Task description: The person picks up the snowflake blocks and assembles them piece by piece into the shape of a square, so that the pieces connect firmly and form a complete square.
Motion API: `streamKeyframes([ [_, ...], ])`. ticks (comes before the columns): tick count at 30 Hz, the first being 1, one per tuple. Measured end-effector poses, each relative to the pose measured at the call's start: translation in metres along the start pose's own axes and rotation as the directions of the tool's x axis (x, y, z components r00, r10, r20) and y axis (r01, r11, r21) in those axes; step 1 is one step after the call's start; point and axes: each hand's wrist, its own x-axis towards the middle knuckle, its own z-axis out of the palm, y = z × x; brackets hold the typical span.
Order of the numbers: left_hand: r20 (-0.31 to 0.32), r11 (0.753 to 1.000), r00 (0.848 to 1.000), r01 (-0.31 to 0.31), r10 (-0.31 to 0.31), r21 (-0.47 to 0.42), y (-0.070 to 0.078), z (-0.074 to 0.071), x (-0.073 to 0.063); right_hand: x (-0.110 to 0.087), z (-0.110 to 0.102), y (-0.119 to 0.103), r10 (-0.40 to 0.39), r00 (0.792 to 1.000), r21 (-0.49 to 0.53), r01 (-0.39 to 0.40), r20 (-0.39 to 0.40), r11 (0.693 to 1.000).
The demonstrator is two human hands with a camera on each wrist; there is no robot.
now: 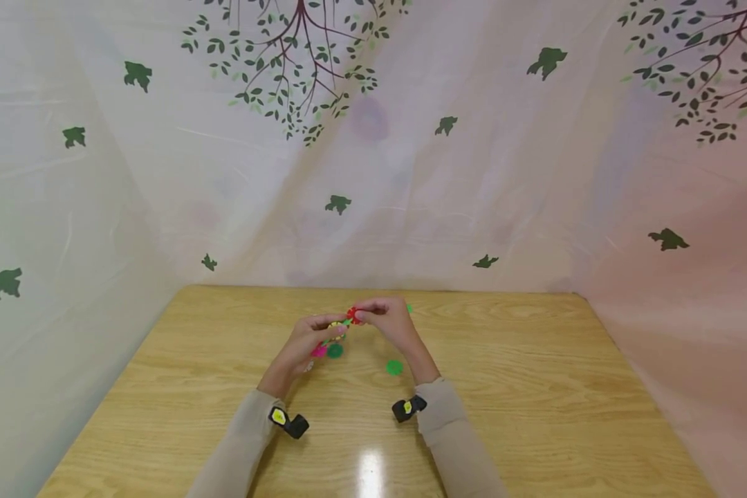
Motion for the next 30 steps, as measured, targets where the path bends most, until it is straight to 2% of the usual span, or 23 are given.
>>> streamKeyframes([
  [6,0.05,1.0,0.999,0.005,-0.005,0.005,0.002,0.0,-0.001,-0.001,-0.001,0.001,0.051,0.998,-0.009,-0.051,0.021,0.999],
  [13,0.081,0.999,0.996,0.049,-0.049,0.01,0.005,-0.004,-0.001,0.002,0.006,0.004,0.04,0.996,-0.023,-0.038,0.08,0.999],
  [18,0.011,0.995,0.996,0.09,-0.089,-0.043,0.01,-0.013,0.0,0.003,0.011,0.002,0.086,0.992,-0.044,-0.082,0.097,0.996],
  [23,-0.079,0.993,0.992,0.089,-0.096,-0.08,0.015,-0.022,0.001,0.003,0.019,0.001,0.078,0.986,-0.067,-0.068,0.149,0.995],
  [26,-0.104,0.988,0.99,0.084,-0.098,-0.13,0.014,-0.024,0.002,0.004,0.025,-0.001,0.087,0.976,-0.098,-0.069,0.199,0.993],
  [30,-0.128,0.979,0.987,0.069,-0.095,-0.193,0.012,-0.026,0.003,0.006,0.032,-0.005,0.122,0.952,-0.206,-0.065,0.282,0.977],
])
